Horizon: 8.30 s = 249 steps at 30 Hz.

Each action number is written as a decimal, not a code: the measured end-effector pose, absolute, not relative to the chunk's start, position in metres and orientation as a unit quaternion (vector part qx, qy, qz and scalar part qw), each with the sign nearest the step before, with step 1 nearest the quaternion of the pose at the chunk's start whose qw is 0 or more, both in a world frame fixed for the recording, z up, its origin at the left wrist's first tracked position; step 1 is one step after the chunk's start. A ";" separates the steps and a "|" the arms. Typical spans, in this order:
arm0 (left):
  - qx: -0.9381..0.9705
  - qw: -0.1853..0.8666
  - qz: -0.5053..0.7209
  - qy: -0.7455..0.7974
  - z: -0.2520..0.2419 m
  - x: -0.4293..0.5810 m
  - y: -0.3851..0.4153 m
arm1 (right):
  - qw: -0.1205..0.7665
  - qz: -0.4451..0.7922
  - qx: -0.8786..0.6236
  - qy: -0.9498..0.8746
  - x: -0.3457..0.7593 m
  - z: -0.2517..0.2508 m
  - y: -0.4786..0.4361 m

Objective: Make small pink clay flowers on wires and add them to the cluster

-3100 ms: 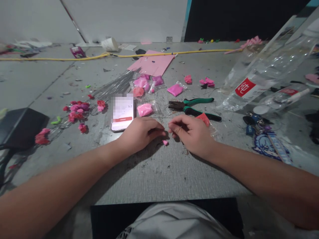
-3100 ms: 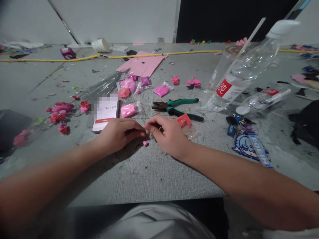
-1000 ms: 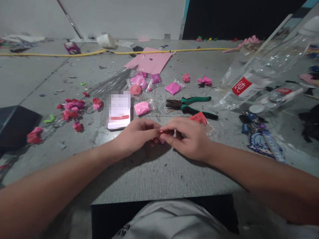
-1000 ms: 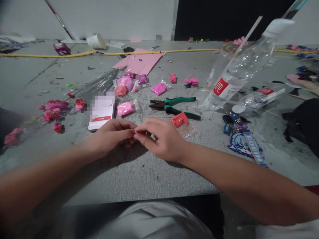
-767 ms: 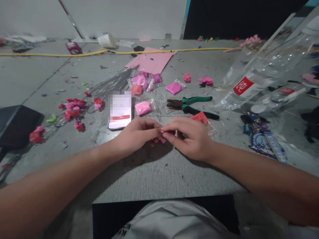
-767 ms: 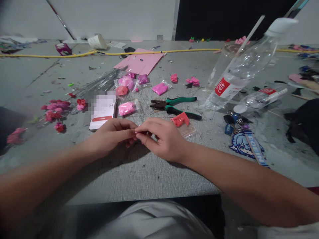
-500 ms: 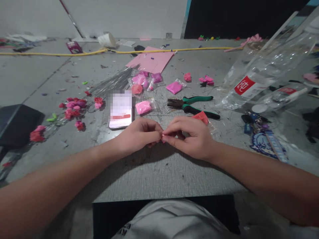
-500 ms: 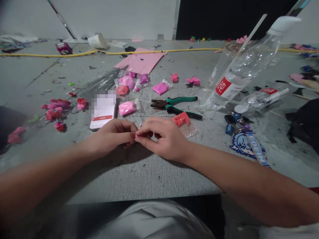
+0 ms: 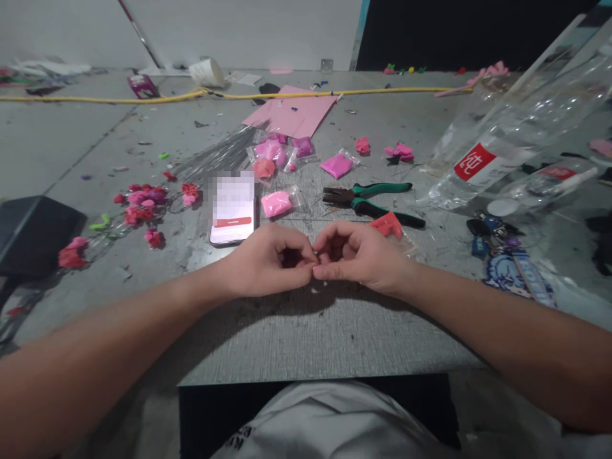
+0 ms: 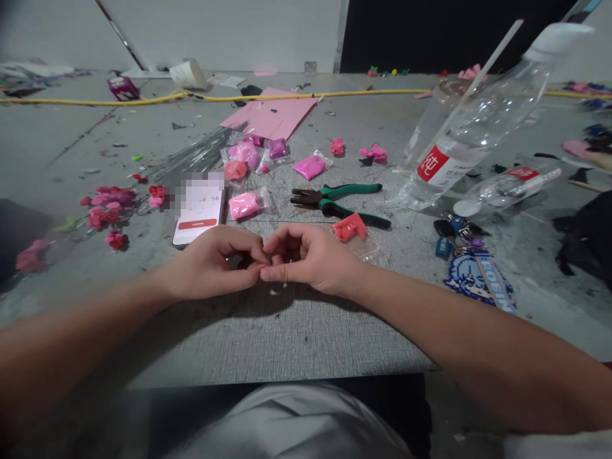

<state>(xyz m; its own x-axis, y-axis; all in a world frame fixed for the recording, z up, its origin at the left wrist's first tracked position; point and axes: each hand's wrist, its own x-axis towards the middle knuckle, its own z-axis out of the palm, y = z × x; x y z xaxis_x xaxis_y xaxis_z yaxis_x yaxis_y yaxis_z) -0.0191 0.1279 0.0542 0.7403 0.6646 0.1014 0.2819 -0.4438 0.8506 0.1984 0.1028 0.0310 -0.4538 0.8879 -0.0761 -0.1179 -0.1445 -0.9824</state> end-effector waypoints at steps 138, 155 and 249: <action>0.630 0.615 0.274 0.388 0.038 -0.011 0.126 | 0.452 0.096 -0.341 -0.819 0.204 0.026 0.103; 0.643 0.605 0.258 0.393 0.043 -0.013 0.130 | 0.424 0.035 -0.306 -0.852 0.207 0.027 0.104; 0.636 0.640 0.255 0.348 0.056 -0.016 0.120 | 0.494 0.367 -0.275 -0.739 0.201 0.031 0.096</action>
<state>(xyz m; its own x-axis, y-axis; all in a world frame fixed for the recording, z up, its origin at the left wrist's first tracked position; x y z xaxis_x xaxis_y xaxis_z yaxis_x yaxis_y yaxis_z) -0.0163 0.1204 0.0564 0.6277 0.7691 -0.1201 0.1159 0.0603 0.9914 0.2013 0.0965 0.0309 -0.3613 0.7685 0.5281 0.0436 0.5797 -0.8137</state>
